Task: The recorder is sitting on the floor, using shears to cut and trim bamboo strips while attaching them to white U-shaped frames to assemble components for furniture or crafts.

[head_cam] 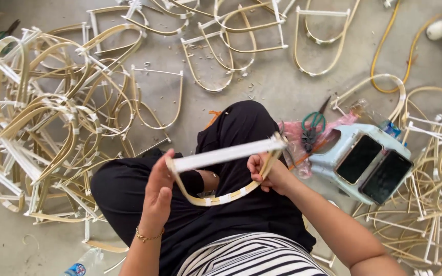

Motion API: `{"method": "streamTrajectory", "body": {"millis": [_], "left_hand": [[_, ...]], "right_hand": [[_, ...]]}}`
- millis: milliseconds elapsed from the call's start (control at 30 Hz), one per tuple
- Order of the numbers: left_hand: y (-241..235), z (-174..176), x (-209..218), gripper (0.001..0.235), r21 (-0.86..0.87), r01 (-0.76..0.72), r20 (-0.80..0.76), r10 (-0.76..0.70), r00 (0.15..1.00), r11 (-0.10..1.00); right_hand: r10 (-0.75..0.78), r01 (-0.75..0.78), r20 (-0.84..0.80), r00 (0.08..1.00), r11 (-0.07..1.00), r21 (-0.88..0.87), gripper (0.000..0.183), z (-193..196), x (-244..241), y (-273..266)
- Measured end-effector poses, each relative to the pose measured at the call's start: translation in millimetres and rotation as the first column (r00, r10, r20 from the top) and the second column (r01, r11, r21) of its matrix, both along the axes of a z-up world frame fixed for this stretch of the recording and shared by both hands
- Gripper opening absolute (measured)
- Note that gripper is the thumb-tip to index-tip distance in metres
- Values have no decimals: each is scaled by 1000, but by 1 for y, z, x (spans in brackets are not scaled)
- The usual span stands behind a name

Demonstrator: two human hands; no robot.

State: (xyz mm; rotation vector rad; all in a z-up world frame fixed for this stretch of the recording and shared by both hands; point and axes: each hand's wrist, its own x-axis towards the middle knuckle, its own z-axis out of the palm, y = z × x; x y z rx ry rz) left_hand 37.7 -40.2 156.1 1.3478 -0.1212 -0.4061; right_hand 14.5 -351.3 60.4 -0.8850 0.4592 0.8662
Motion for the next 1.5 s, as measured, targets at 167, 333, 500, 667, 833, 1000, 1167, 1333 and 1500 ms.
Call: {"method": "streamTrajectory", "body": {"millis": [167, 333, 500, 667, 833, 1000, 1167, 1333, 1500], "left_hand": [[-16, 18, 21, 51, 422, -374, 487, 142, 862, 826], [-6, 6, 35, 32, 543, -550, 608, 155, 779, 634], [8, 0, 36, 23, 513, -520, 520, 234, 821, 684], [11, 2, 39, 30, 415, -465, 398, 304, 866, 782], [12, -8, 40, 29, 383, -456, 317, 350, 882, 803], [6, -11, 44, 27, 361, -475, 308, 378, 873, 802], [5, 20, 61, 27, 425, -579, 570, 291, 768, 696], [29, 32, 77, 24, 442, -549, 555, 265, 789, 709], [51, -15, 81, 22, 342, -430, 356, 308, 882, 836]], "right_hand": [[21, -20, 15, 1000, 995, -99, 72, 11, 2, 9], [20, -24, 123, 992, 999, 37, 73, 21, -18, 9], [-17, -22, 186, 982, 979, 202, 68, 27, -29, 9], [57, -147, 382, 922, 967, 209, 67, 34, -36, 8], [144, -229, 440, 886, 962, 146, 70, 49, -39, 9], [165, -255, 468, 868, 957, 135, 71, 54, -42, 20], [217, -235, 590, 778, 971, -46, 69, 39, -26, 11], [-156, 571, 696, 701, 707, -417, 48, -63, 30, -84], [388, 521, 662, 641, 414, -746, 39, -278, 25, -145]]}}
